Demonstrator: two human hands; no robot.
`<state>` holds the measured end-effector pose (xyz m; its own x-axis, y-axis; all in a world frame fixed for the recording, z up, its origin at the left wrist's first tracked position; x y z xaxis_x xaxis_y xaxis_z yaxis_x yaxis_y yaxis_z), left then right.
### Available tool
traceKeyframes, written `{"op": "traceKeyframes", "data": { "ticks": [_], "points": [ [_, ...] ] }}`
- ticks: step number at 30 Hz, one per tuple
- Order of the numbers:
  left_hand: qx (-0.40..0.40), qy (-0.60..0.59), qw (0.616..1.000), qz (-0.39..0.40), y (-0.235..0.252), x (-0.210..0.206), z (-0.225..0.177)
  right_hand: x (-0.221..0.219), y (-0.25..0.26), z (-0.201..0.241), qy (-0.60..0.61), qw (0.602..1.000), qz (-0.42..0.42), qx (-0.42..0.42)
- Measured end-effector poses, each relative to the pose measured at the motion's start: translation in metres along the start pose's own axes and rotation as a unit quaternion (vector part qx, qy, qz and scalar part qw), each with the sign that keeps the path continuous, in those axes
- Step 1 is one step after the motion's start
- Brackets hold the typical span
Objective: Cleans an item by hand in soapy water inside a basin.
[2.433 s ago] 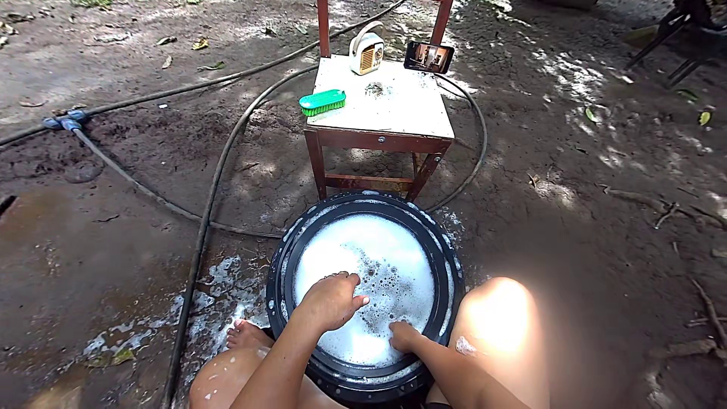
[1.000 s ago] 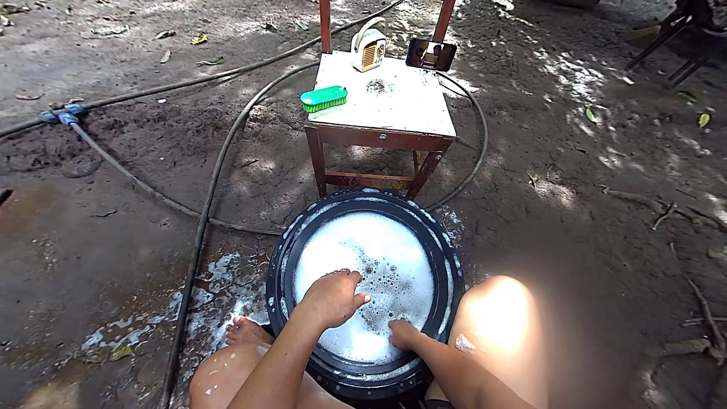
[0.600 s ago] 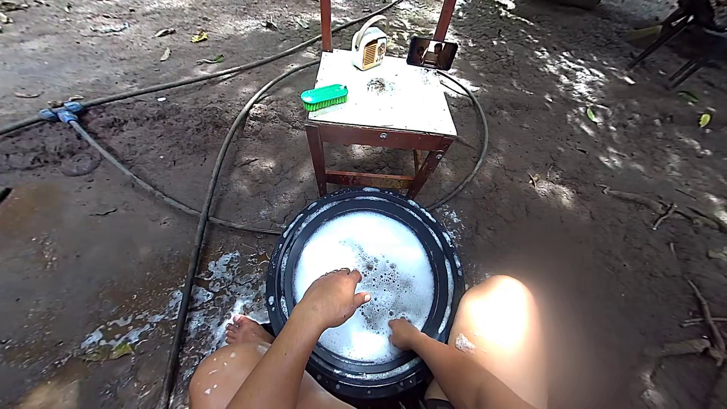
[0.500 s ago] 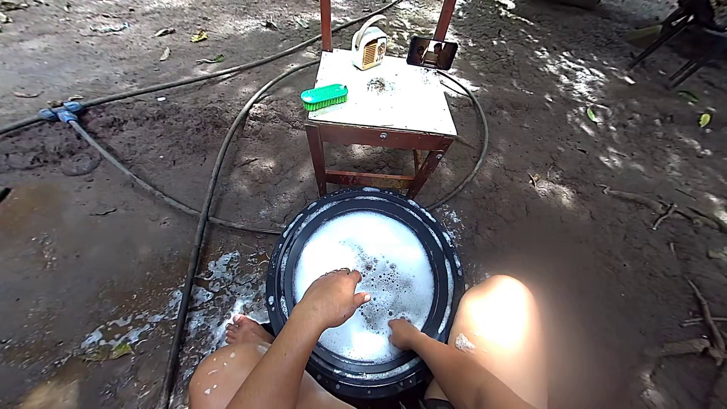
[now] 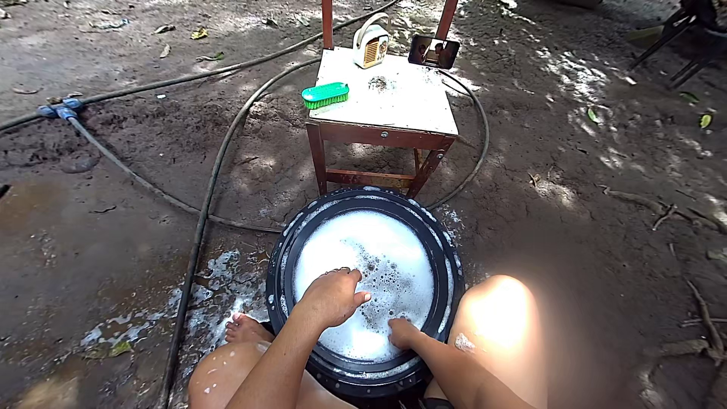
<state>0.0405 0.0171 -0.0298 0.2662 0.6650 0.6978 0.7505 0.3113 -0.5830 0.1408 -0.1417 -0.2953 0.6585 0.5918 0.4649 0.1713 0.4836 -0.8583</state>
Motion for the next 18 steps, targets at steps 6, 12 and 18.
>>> {"op": "traceKeyframes", "data": {
  "ticks": [6,12,18],
  "points": [
    [0.0,0.0,1.0,0.0,0.0002,-0.0004,0.0004,-0.0005,-0.001,0.0009,-0.005,1.0,0.002,0.002],
    [0.002,0.0,1.0,-0.002,-0.0015,0.0001,0.0016,-0.0023,0.0024,0.0014,-0.006,1.0,0.002,0.006],
    [-0.006,-0.008,1.0,-0.005,-0.0057,0.0005,0.0045,-0.0064,0.0057,0.0028,-0.014,1.0,0.004,0.001]
  ]
}}
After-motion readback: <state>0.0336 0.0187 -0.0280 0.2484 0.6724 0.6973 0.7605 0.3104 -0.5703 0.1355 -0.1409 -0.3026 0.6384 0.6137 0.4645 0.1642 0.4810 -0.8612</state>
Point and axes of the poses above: each hand's wrist, its own y-axis towards the middle knuckle, its own x-axis out of the back of the hand, z = x × y, the point moved 9 cm from there along y, towards the middle knuckle, and after that the axes turned 2 degrees about -z, right-handed, at the moved point
